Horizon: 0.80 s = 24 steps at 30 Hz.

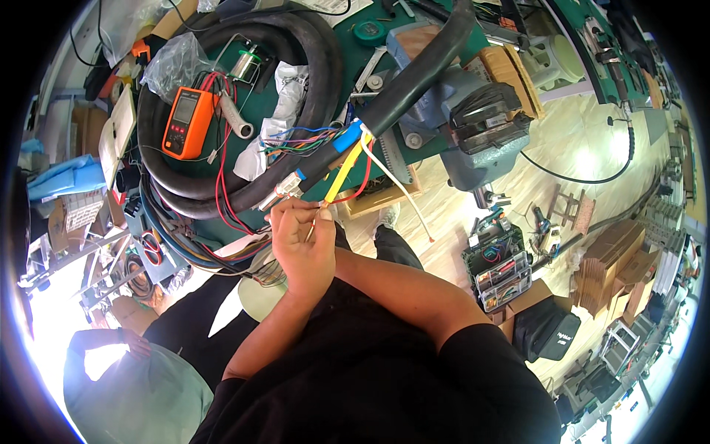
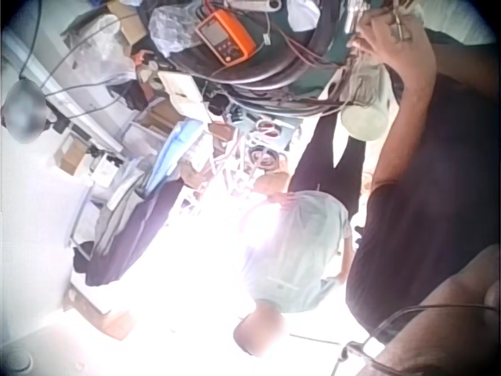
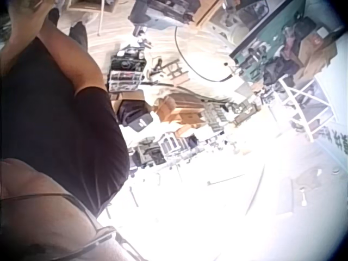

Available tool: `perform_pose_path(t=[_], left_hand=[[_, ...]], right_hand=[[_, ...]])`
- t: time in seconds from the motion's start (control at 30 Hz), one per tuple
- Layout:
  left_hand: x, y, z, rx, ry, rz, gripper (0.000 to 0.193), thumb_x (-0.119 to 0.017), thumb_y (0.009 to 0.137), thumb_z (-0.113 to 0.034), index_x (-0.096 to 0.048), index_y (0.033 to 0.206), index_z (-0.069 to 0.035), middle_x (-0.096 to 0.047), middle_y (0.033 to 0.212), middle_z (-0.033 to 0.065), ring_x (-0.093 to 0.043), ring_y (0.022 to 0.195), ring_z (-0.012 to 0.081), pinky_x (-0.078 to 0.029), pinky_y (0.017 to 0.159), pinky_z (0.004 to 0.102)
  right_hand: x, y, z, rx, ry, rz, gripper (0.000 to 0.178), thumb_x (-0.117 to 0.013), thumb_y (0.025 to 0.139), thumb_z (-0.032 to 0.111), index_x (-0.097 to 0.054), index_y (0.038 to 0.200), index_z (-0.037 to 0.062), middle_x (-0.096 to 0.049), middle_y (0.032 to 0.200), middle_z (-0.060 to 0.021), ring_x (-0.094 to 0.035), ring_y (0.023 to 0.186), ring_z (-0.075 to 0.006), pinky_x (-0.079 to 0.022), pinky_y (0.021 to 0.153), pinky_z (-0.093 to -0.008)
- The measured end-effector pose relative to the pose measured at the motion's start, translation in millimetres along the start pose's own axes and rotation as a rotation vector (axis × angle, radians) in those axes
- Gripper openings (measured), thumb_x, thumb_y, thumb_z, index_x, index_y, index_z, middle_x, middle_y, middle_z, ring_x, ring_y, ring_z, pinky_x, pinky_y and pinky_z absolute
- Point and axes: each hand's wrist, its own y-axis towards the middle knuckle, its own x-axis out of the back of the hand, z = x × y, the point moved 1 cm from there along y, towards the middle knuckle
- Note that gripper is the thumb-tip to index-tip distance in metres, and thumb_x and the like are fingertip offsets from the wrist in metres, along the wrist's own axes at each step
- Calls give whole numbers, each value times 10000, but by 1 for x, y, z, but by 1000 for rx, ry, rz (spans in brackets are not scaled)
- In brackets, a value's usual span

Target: The person prepares wires by stripping insulation with a hand tool and then solders the wire ends while being assisted by others at a workbench.

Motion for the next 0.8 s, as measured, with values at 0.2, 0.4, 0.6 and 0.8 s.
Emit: perform_pose_path(t=[0.2, 0.4, 0.6, 0.8], left_hand=[[0, 2, -2, 10, -19, 14, 165, -705, 737, -1, -546, 777, -19, -573, 890, 93, -569, 821, 225, -434, 844, 344], [2, 3, -11, 59, -120, 38, 96, -663, 788, 29, -569, 783, 11, -544, 913, 108, -534, 819, 185, -447, 734, 295], [6, 1, 3, 12, -80, 60, 100, -652, 793, 23, -557, 766, 10, -540, 876, 102, -520, 793, 178, -438, 727, 296], [3, 5, -3, 17, -66, 14, 151, -692, 758, -17, -548, 716, -4, -555, 821, 101, -523, 751, 222, -441, 703, 340]], right_hand=[[2, -1, -3, -21, -8, 12, 213, -597, 875, 186, -619, 1041, 55, -665, 870, -123, -646, 798, -299, -485, 723, -406], [13, -6, -10, -77, -42, 53, 207, -605, 861, 185, -627, 1018, 52, -672, 828, -138, -656, 765, -324, -499, 681, -412], [82, -37, 17, -393, -105, 204, 230, -608, 862, 189, -634, 1037, 42, -677, 791, -159, -665, 739, -347, -513, 650, -412], [129, -71, 28, -491, 43, 85, 280, -567, 917, 156, -608, 1136, -14, -699, 879, -173, -695, 844, -280, -528, 749, -341]])
